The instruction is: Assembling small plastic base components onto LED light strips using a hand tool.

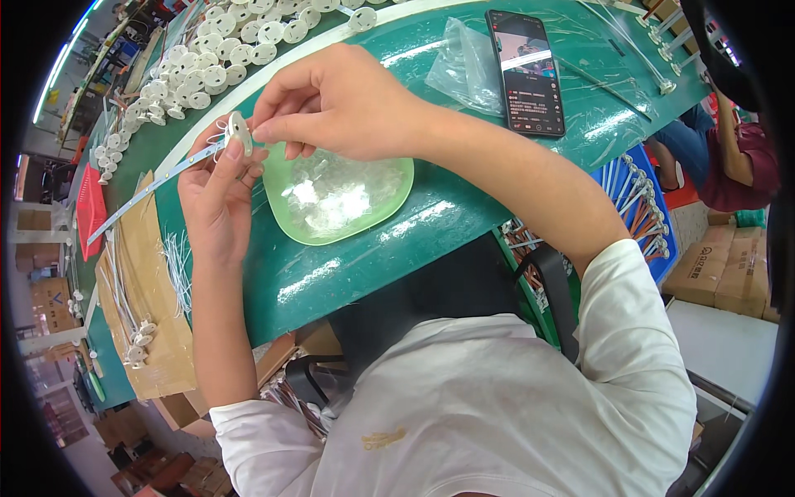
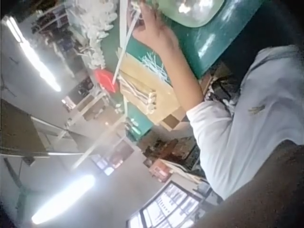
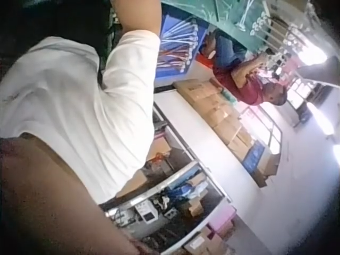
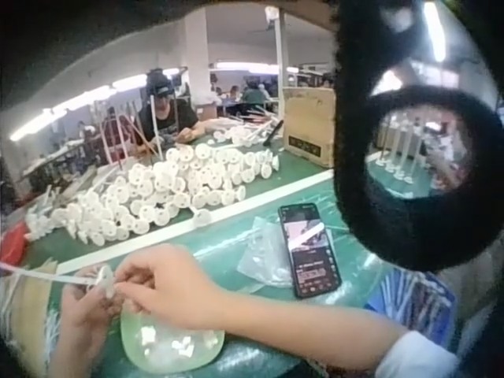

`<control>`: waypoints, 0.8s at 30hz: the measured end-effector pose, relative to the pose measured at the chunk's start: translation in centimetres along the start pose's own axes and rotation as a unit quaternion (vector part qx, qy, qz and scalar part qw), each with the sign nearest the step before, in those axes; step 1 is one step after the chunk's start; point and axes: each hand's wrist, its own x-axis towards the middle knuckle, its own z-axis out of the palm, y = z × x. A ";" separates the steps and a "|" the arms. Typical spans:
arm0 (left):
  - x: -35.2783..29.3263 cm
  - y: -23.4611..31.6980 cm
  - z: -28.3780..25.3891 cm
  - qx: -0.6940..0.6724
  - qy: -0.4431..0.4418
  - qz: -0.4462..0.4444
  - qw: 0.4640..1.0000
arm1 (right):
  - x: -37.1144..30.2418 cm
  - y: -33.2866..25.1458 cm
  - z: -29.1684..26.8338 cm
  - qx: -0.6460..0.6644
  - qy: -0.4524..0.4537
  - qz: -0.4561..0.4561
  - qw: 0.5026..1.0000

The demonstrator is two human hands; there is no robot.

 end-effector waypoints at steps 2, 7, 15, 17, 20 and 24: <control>0.0 0.0 -0.2 -0.019 -0.021 -0.002 1.000 | 0.0 -0.1 0.0 -0.025 0.010 -0.011 1.000; 0.3 -0.2 -0.3 -0.022 -0.022 -0.011 0.999 | 0.2 0.5 0.0 -0.045 0.033 -0.038 0.998; 0.2 -0.1 -0.8 -0.025 -0.024 -0.009 0.999 | 0.4 0.6 0.2 -0.010 -0.007 -0.007 1.000; 0.4 -0.2 -0.5 -0.018 -0.030 -0.011 0.999 | 0.6 0.9 0.0 0.047 0.012 -0.007 0.999; 0.3 0.0 -0.4 -0.027 -0.036 -0.018 0.999 | 0.4 -0.1 0.0 0.059 0.028 0.005 0.998; -0.4 1.1 0.5 -0.104 -0.071 -0.055 0.990 | 0.1 -0.8 0.1 0.052 0.070 0.018 0.996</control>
